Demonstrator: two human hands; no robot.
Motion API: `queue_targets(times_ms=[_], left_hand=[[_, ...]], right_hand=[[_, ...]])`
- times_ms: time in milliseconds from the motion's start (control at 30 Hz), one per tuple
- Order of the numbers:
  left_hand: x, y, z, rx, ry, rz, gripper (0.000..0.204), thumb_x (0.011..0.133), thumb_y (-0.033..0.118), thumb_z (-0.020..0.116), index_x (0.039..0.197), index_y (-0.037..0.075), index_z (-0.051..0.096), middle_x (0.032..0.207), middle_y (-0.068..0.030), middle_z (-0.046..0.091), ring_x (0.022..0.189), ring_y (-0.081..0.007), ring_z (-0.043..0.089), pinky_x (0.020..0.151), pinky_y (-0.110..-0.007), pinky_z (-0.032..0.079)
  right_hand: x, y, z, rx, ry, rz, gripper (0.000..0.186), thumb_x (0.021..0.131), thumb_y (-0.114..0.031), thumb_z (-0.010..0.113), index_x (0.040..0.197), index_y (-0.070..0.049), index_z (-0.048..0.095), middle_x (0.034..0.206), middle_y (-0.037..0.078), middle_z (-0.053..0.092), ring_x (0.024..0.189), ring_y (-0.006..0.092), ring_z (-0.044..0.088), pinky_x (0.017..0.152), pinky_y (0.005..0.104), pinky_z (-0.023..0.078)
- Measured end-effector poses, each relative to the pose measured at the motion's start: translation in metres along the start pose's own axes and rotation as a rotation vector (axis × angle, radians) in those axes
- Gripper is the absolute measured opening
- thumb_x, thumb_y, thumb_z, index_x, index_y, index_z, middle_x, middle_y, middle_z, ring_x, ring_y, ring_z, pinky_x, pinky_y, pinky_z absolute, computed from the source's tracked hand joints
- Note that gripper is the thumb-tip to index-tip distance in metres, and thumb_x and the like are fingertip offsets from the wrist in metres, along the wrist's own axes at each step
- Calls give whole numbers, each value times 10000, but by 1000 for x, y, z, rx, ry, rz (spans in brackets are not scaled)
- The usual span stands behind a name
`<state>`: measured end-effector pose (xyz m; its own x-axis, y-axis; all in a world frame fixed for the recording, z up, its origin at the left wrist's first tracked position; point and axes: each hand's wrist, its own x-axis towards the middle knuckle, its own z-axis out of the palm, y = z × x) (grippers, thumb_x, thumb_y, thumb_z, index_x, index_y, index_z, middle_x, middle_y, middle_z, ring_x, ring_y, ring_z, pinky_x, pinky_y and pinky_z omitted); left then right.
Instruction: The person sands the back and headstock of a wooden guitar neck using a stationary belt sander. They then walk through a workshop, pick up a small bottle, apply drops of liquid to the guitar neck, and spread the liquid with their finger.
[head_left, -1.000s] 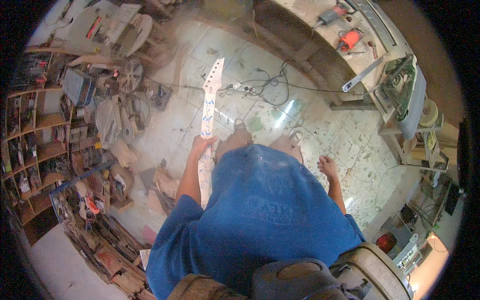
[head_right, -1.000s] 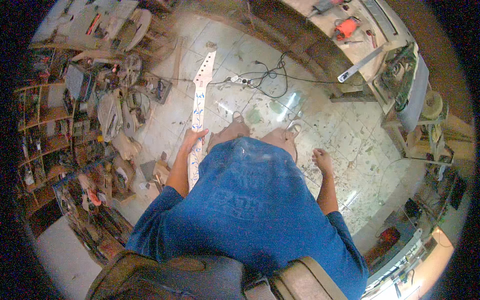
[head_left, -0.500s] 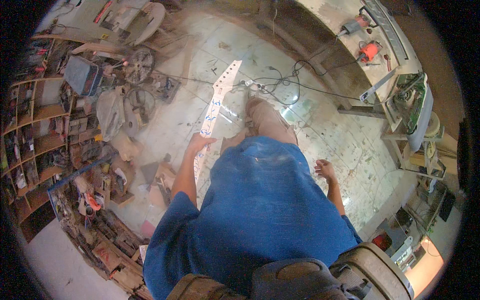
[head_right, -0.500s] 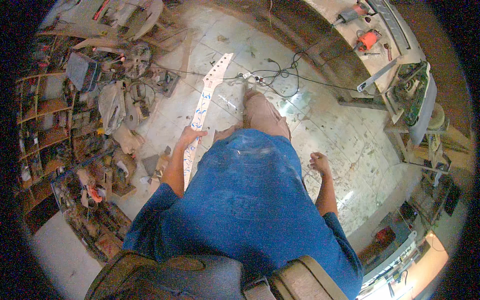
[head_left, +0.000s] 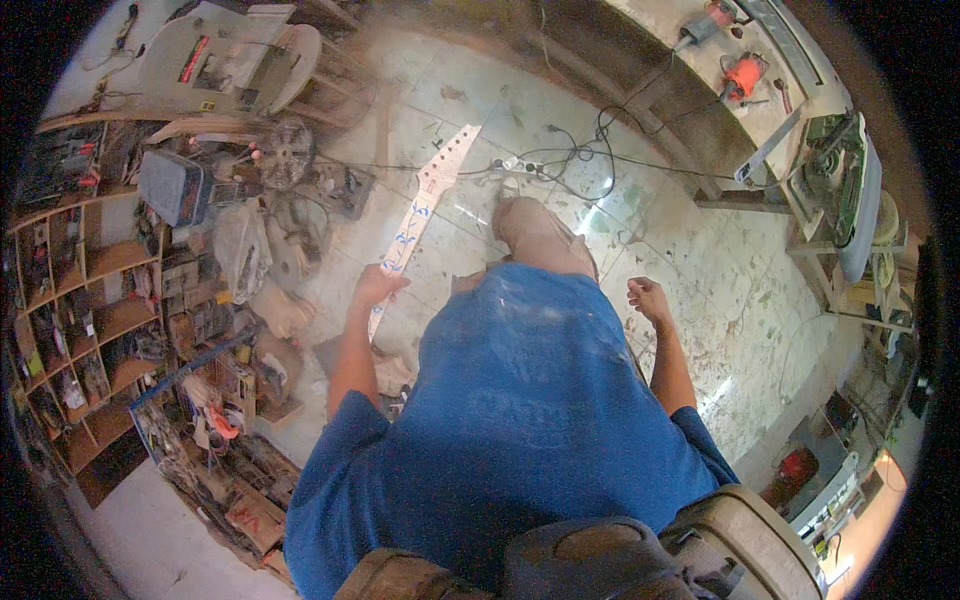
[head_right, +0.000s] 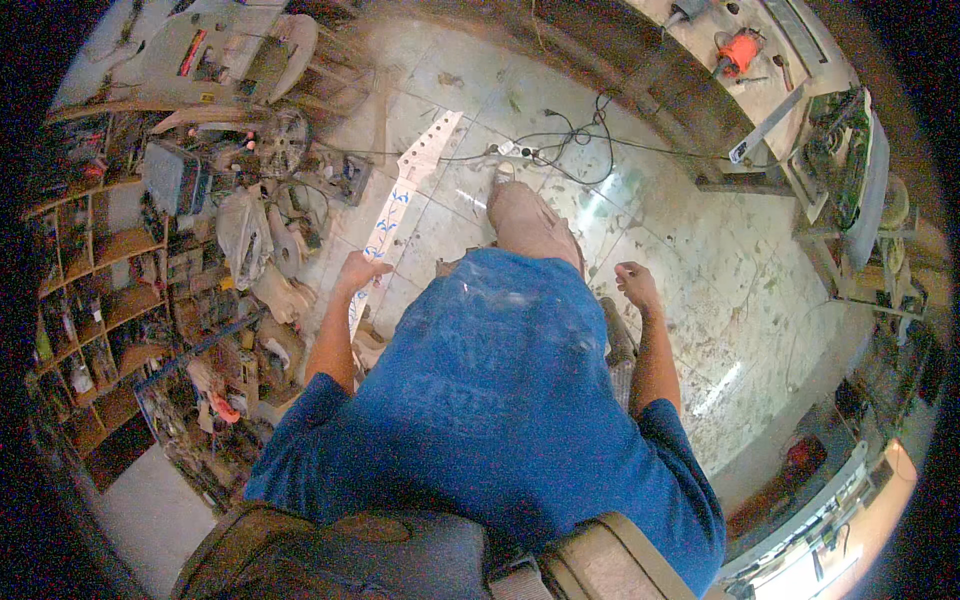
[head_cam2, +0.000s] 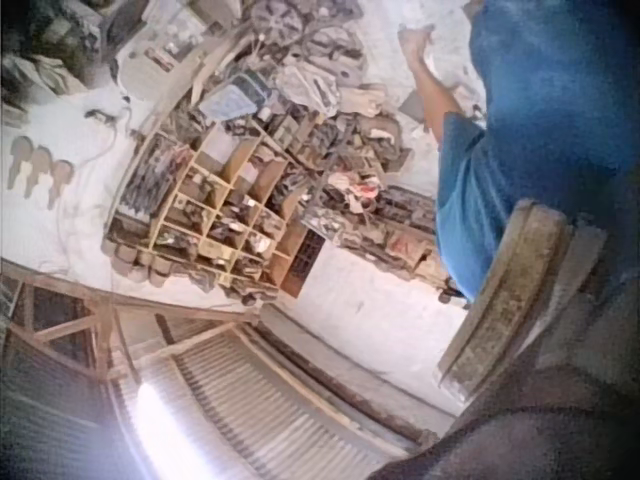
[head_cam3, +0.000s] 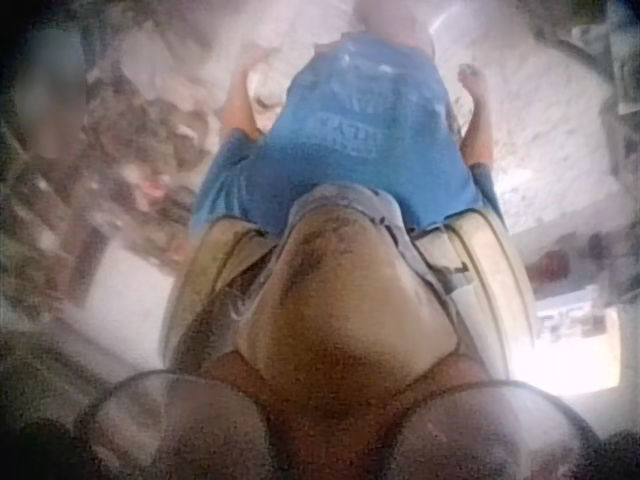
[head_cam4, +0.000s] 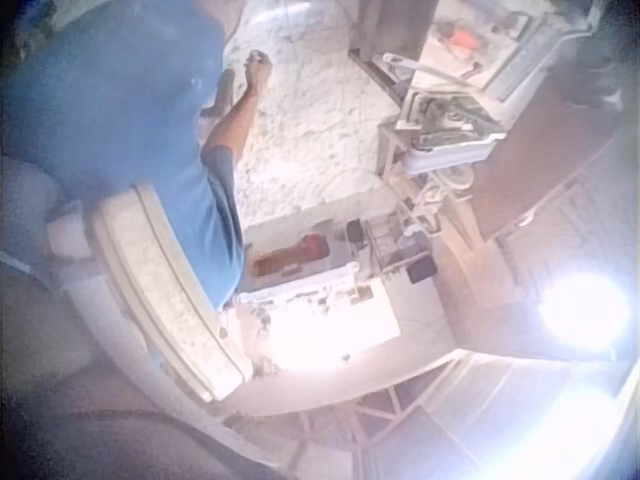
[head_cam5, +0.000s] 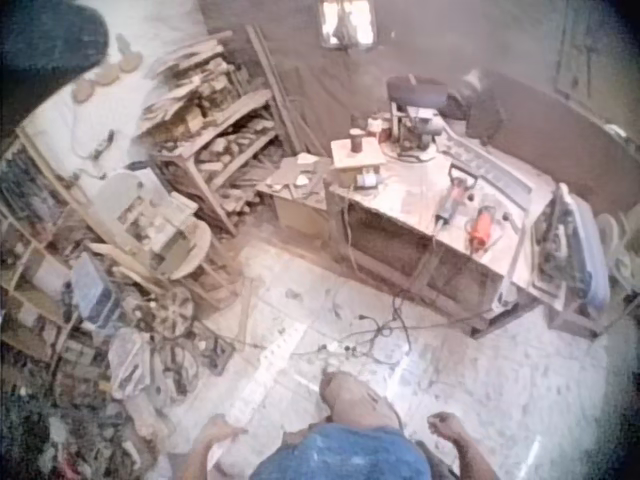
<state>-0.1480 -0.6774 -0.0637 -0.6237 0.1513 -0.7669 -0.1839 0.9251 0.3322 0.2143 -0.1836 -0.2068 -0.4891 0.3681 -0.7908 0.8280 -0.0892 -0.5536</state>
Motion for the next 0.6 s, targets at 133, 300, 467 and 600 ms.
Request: queue_targets(times_ms=[133, 300, 467, 600], left_hand=[[11, -6, -5, -56, -25, -6, 295, 738, 219, 840, 850, -30, 729, 698, -95, 701, 562, -189, 677, 579, -347, 536], [21, -4, -7, -28, -28, -5, 327, 726, 237, 864, 882, -22, 738, 706, -100, 706, 588, -190, 684, 600, -355, 537], [29, -17, -6, -138, -23, 15, 341, 727, 274, 858, 900, 4, 745, 690, -90, 708, 591, -182, 678, 615, -359, 532], [31, 0, -12, -22, -24, 34, 345, 741, 314, 827, 903, 20, 746, 648, -84, 695, 589, -181, 676, 631, -356, 533]], right_hand=[[-1, 33, 2, -9, -4, 130, 355, 978, -366, 677, 1167, -66, 687, 861, 51, 707, 686, 143, 652, 580, 307, 500], [-6, 73, -10, 44, 14, 223, 313, 976, -338, 679, 1129, -65, 691, 845, 68, 710, 658, 162, 658, 560, 322, 503], [0, 46, -6, 7, 20, 232, 310, 978, -325, 679, 1136, -59, 689, 846, 76, 707, 647, 164, 656, 553, 313, 506], [1, 12, 2, 47, -23, 151, 311, 989, -310, 669, 1153, -47, 686, 848, 74, 703, 643, 159, 655, 551, 300, 506]])
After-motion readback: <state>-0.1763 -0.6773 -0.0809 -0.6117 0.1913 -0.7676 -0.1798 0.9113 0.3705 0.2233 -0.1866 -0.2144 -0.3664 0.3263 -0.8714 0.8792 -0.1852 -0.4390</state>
